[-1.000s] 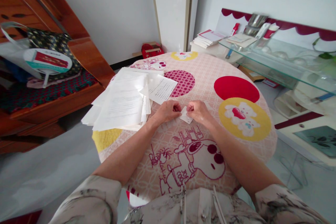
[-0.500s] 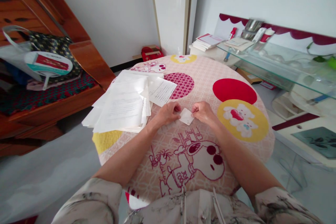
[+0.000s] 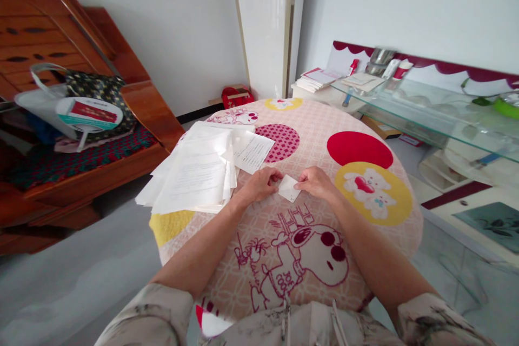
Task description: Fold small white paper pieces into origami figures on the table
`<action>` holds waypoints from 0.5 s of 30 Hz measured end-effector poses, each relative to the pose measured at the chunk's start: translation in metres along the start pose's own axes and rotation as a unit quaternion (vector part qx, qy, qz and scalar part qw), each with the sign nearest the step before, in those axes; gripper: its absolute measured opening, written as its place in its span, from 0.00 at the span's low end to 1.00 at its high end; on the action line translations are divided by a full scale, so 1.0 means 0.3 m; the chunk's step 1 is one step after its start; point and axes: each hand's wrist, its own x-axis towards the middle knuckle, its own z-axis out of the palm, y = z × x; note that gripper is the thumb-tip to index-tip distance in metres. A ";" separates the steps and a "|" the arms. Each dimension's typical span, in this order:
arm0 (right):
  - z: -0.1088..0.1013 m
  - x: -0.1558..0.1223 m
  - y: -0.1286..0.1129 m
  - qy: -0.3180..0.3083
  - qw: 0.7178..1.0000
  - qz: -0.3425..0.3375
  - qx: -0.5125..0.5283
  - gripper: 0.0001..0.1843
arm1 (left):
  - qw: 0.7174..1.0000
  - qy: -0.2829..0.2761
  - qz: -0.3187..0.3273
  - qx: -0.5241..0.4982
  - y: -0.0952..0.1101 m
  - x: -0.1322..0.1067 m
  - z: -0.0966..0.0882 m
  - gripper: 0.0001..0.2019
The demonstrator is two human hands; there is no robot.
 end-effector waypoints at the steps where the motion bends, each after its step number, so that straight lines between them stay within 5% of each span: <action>1: -0.002 0.001 0.003 -0.015 0.999 0.017 0.037 0.08 | 1.000 -0.001 0.001 -0.007 0.002 -0.001 -0.001 0.19; 7: -0.010 -0.020 0.020 -0.095 0.962 0.021 0.256 0.10 | 0.990 -0.024 0.010 -0.140 0.023 0.001 0.002 0.09; 9: -0.005 -0.025 0.021 -0.105 0.956 0.001 0.275 0.12 | 0.986 -0.010 0.010 -0.164 0.030 -0.002 0.009 0.13; 15: -0.003 -0.027 0.002 -0.033 0.948 -0.039 0.315 0.16 | 0.965 -0.013 -0.013 -0.260 0.054 -0.018 0.024 0.16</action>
